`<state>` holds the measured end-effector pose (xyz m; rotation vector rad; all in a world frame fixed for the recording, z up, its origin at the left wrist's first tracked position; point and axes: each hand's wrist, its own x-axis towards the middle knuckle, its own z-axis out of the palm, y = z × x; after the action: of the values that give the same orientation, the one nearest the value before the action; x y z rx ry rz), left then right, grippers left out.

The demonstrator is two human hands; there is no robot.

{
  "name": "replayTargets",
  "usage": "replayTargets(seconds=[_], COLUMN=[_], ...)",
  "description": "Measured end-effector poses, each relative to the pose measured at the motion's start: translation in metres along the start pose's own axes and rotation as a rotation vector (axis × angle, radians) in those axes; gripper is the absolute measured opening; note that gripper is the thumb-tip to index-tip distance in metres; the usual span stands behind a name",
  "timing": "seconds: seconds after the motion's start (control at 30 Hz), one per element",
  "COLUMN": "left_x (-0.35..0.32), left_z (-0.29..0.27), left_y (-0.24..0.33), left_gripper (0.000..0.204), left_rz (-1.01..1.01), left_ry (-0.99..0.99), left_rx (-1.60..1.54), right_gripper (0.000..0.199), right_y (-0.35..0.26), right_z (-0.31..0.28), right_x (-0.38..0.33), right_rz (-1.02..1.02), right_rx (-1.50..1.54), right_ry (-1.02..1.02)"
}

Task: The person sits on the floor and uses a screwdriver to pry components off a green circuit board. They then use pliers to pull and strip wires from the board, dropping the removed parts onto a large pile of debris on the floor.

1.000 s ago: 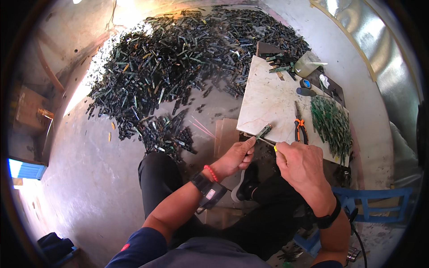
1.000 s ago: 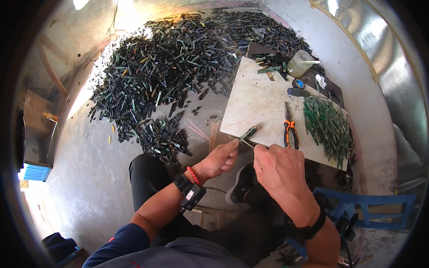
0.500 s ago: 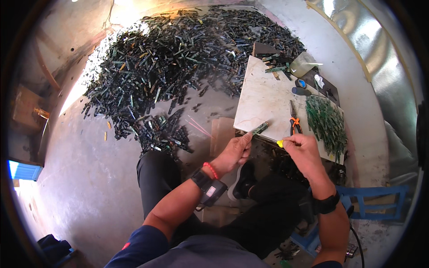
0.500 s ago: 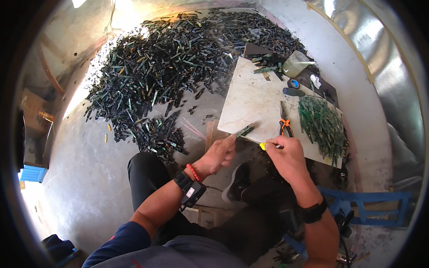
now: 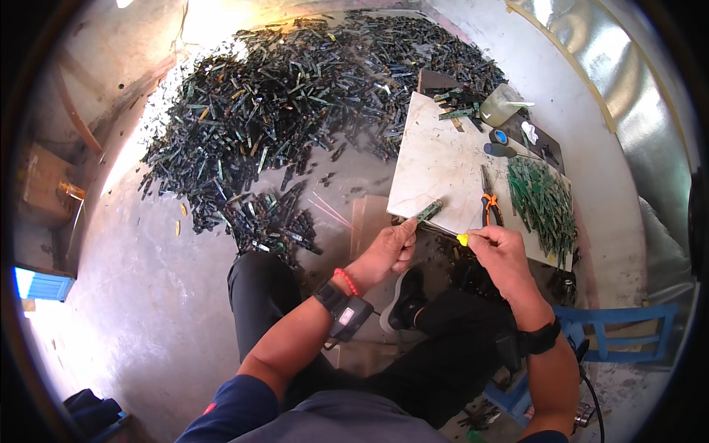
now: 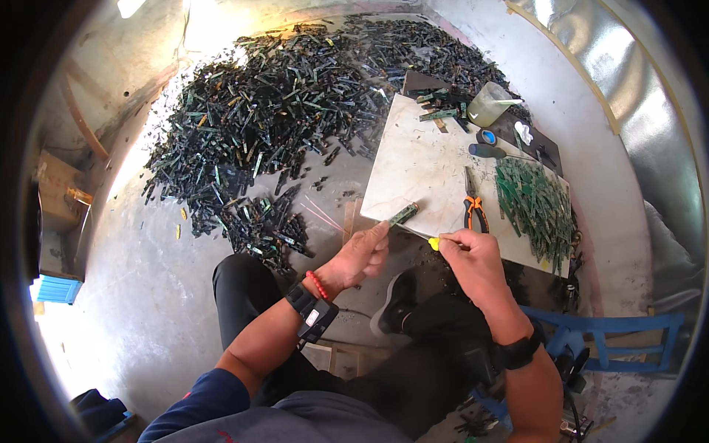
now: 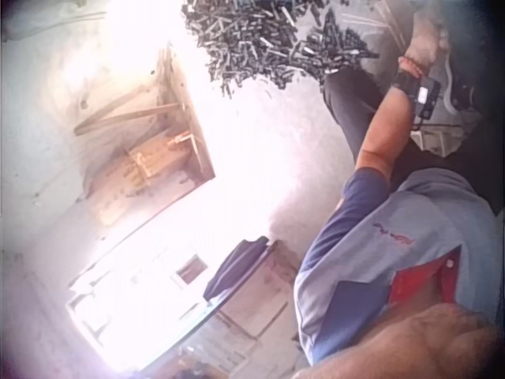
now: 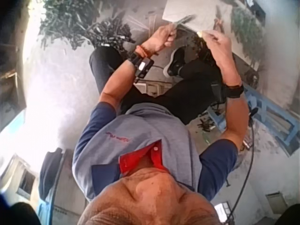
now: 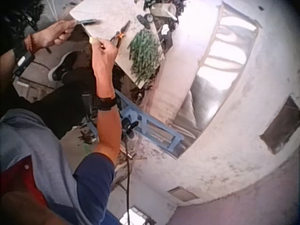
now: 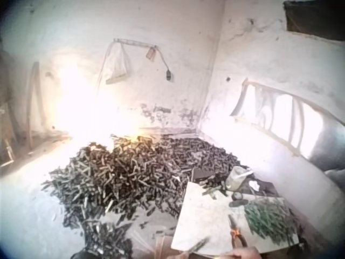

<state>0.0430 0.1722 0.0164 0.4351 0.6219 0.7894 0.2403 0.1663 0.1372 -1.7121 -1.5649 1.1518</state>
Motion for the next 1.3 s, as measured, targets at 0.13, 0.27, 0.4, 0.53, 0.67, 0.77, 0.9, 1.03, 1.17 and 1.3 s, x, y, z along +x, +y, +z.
replayTargets(seconds=[0.13,0.27,0.4,0.53,0.67,0.77,0.9,1.03,1.17,1.3], left_x=[0.001,0.0,0.002,0.0,0.001,-0.003,0.0,0.0,0.0,0.003], left_z=[-0.007,-0.002,-0.005,-0.004,-0.006,-0.01,-0.012,-0.01,-0.009,-0.009], left_y=[0.006,0.003,0.003,0.004,0.005,0.007,0.004,0.005,0.001,0.001], left_gripper=[0.04,0.04,0.041,0.041,0.041,0.041,0.041,0.041,0.042,0.042], left_rz=[-0.048,-0.077,-0.087,-0.088,-0.08,-0.062,-0.062,-0.076,-0.087,-0.084], left_ry=[-0.015,-0.01,0.008,0.01,-0.001,-0.028,-0.03,-0.023,-0.021,-0.01], left_rx=[-0.102,-0.093,-0.098,-0.06,-0.039,-0.07,-0.09,-0.094,-0.054,-0.063], right_gripper=[0.024,0.022,0.022,0.021,0.018,0.018,0.019,0.021,0.018,0.02], right_y=[-0.006,0.011,-0.014,-0.007,0.002,0.001,0.056,0.047,0.047,0.036], right_z=[-0.003,0.014,0.023,0.014,-0.002,-0.002,0.002,0.023,0.025,0.009], right_x=[-0.004,-0.012,-0.027,-0.019,-0.004,-0.001,0.0,-0.018,-0.02,-0.021], right_rz=[0.41,-0.238,-0.544,-0.57,-0.106,0.268,0.203,0.246,-0.081,0.399], right_rx=[0.292,-0.133,-0.788,-0.632,-0.067,0.218,0.139,0.513,0.137,0.673], right_ry=[-0.001,0.109,0.081,0.077,-0.084,-0.089,-0.084,-0.002,0.092,-0.145])
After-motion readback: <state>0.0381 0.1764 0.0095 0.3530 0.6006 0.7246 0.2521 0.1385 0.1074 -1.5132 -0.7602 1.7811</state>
